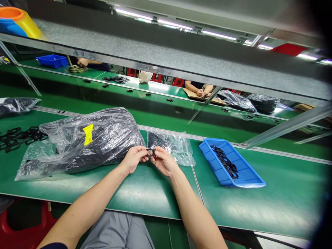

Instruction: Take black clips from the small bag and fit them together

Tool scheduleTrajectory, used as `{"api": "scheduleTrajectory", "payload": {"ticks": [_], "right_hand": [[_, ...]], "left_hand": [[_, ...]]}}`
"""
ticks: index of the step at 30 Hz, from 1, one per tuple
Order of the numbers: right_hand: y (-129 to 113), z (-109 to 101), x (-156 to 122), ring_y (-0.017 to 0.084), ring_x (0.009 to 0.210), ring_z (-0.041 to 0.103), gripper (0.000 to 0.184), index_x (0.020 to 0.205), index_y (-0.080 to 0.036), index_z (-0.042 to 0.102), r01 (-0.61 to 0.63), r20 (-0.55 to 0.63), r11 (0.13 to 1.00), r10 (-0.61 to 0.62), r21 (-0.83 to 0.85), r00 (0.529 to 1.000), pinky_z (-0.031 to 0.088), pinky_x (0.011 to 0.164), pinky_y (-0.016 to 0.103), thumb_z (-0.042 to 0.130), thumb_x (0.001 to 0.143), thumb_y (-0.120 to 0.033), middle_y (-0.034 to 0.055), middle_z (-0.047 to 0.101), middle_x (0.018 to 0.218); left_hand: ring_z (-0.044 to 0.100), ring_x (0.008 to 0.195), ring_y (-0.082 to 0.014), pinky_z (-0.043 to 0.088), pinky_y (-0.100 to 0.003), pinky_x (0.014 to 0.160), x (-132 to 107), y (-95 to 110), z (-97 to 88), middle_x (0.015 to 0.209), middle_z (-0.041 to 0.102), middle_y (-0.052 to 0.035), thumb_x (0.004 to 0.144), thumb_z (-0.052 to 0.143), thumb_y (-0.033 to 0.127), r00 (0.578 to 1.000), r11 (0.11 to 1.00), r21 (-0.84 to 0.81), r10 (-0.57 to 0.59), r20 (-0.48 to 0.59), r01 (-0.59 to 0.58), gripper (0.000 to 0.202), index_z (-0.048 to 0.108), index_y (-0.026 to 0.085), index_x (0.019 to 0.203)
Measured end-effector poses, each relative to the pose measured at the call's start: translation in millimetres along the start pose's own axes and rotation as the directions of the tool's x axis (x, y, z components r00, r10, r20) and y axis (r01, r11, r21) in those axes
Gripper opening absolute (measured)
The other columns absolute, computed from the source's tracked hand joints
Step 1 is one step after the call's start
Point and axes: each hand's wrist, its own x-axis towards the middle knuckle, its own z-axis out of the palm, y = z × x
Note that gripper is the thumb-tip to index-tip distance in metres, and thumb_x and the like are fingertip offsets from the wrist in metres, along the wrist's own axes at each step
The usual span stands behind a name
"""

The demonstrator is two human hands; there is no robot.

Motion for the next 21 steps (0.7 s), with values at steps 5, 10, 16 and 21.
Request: {"api": "scheduleTrajectory", "payload": {"ticks": [5, 10, 16, 21], "right_hand": [[3.3, 0.5, 0.6, 0.009, 0.068, 0.063, 0.024, 0.083, -0.019, 0.067, -0.042, 0.053, 0.997, 0.039, 0.058, 0.998, 0.050, 0.062, 0.019, 0.083, 0.066, -0.022, -0.0006, 0.071, 0.081], [2.5, -1.5, 0.0, 0.010, 0.067, 0.062, 0.029, 0.085, -0.021, 0.066, -0.025, 0.044, 1.000, 0.025, 0.003, 0.999, 0.050, 0.061, 0.021, 0.085, 0.063, -0.024, -0.0008, 0.071, 0.080], [1.4, -2.1, 1.4, 0.009, 0.064, 0.062, 0.026, 0.083, -0.020, 0.066, -0.013, 0.026, 1.000, 0.013, 0.000, 1.000, 0.049, 0.060, 0.021, 0.083, 0.064, -0.023, -0.0001, 0.071, 0.080], [0.8, 2.1, 1.7, 0.011, 0.059, 0.061, 0.028, 0.078, -0.021, 0.063, 0.065, -0.106, 0.997, -0.069, -0.036, 0.992, 0.049, 0.054, 0.023, 0.084, 0.061, -0.021, -0.0010, 0.071, 0.073]], "left_hand": [[0.054, 0.052, -0.0069, 0.037, -0.018, 0.049, 0.0, 2.7, 0.0, 0.064, 0.065, -0.0023, 0.069, 0.067, 0.024, 1.000, 1.000, 0.020, -0.013, -0.023, 0.013, 0.015, 0.067, 0.012, 0.076], [0.054, 0.052, -0.0068, 0.038, -0.018, 0.049, -1.5, 4.2, 0.9, 0.064, 0.064, -0.0010, 0.069, 0.066, 0.022, 1.000, 1.000, 0.022, -0.010, -0.007, 0.010, 0.011, 0.066, 0.012, 0.072], [0.056, 0.054, -0.0078, 0.039, -0.019, 0.051, -1.5, 2.8, 0.3, 0.066, 0.066, -0.0030, 0.069, 0.069, 0.024, 1.000, 1.000, 0.004, 0.014, -0.002, -0.014, 0.014, 0.068, 0.012, 0.076], [0.058, 0.058, -0.0091, 0.042, -0.020, 0.054, 1.1, -1.0, -0.6, 0.073, 0.069, -0.0054, 0.068, 0.072, 0.026, 0.996, 0.997, 0.013, 0.074, -0.040, -0.073, 0.021, 0.070, 0.011, 0.083]]}}
